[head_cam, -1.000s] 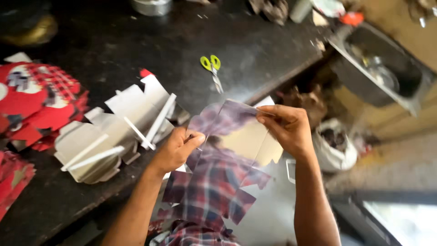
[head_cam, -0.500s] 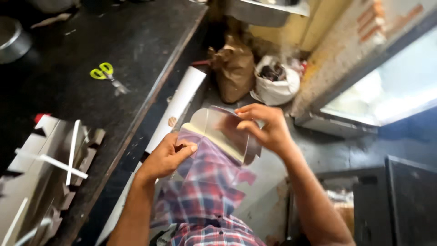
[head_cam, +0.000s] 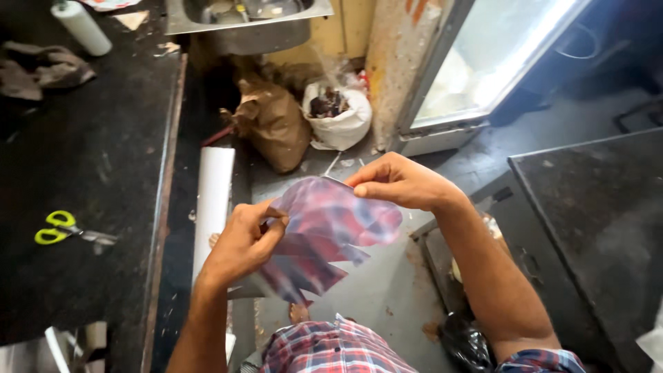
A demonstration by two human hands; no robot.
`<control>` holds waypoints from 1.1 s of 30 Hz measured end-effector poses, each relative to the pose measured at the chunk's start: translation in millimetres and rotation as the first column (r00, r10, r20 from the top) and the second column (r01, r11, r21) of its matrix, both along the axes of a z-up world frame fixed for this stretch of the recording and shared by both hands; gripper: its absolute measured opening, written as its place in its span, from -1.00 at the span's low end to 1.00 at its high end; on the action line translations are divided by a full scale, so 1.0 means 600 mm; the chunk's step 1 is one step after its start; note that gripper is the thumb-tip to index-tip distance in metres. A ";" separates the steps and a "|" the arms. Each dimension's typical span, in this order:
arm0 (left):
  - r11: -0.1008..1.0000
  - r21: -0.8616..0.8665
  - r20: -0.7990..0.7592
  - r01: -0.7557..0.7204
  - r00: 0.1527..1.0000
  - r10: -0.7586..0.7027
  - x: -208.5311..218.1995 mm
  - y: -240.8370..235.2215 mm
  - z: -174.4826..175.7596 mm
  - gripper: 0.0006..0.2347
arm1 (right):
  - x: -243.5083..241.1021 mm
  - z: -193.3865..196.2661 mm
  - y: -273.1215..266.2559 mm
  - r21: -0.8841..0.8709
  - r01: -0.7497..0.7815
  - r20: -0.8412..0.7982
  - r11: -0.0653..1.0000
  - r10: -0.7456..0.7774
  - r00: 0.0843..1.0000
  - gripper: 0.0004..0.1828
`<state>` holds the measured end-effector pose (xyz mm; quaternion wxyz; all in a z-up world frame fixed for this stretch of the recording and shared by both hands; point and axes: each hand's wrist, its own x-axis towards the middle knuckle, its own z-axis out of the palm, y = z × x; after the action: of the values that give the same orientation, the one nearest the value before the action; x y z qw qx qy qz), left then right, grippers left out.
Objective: The person assembles cardboard cake boxes by folding pre-cut sections and securing flaps together by hand.
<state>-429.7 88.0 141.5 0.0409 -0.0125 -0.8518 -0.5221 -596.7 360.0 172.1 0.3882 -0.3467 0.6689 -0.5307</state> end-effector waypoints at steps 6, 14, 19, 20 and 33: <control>0.963 0.063 -0.032 0.262 0.965 -0.261 -0.062 -0.038 -0.010 -0.94 | 0.006 -0.008 -0.013 0.116 0.098 0.038 0.988 -0.103 0.994 -0.74; 0.934 0.112 0.029 0.339 0.939 -0.344 -0.133 -0.043 -0.031 -0.92 | 0.028 -0.031 -0.021 0.061 0.455 -0.210 0.888 -0.434 0.876 -0.77; 0.886 0.126 -0.004 0.446 0.893 -0.449 -0.178 -0.026 -0.033 -0.91 | 0.028 -0.019 -0.015 0.074 0.542 -0.158 0.837 -0.527 0.835 -0.78; 0.873 0.138 -0.009 0.467 0.882 -0.471 -0.186 -0.019 -0.036 -0.91 | 0.032 -0.027 -0.014 0.081 0.599 -0.244 0.797 -0.567 0.787 -0.78; 0.893 0.213 -0.203 0.398 0.912 -0.358 -0.276 0.055 -0.105 -0.86 | 0.079 -0.086 0.160 -0.064 0.855 -0.127 0.515 -0.854 0.505 -0.63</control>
<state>-595.1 121.2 78.7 0.0074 -0.2144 -0.7545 -0.6203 -549.2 455.8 120.3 0.0290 -0.0080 0.7805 -0.6244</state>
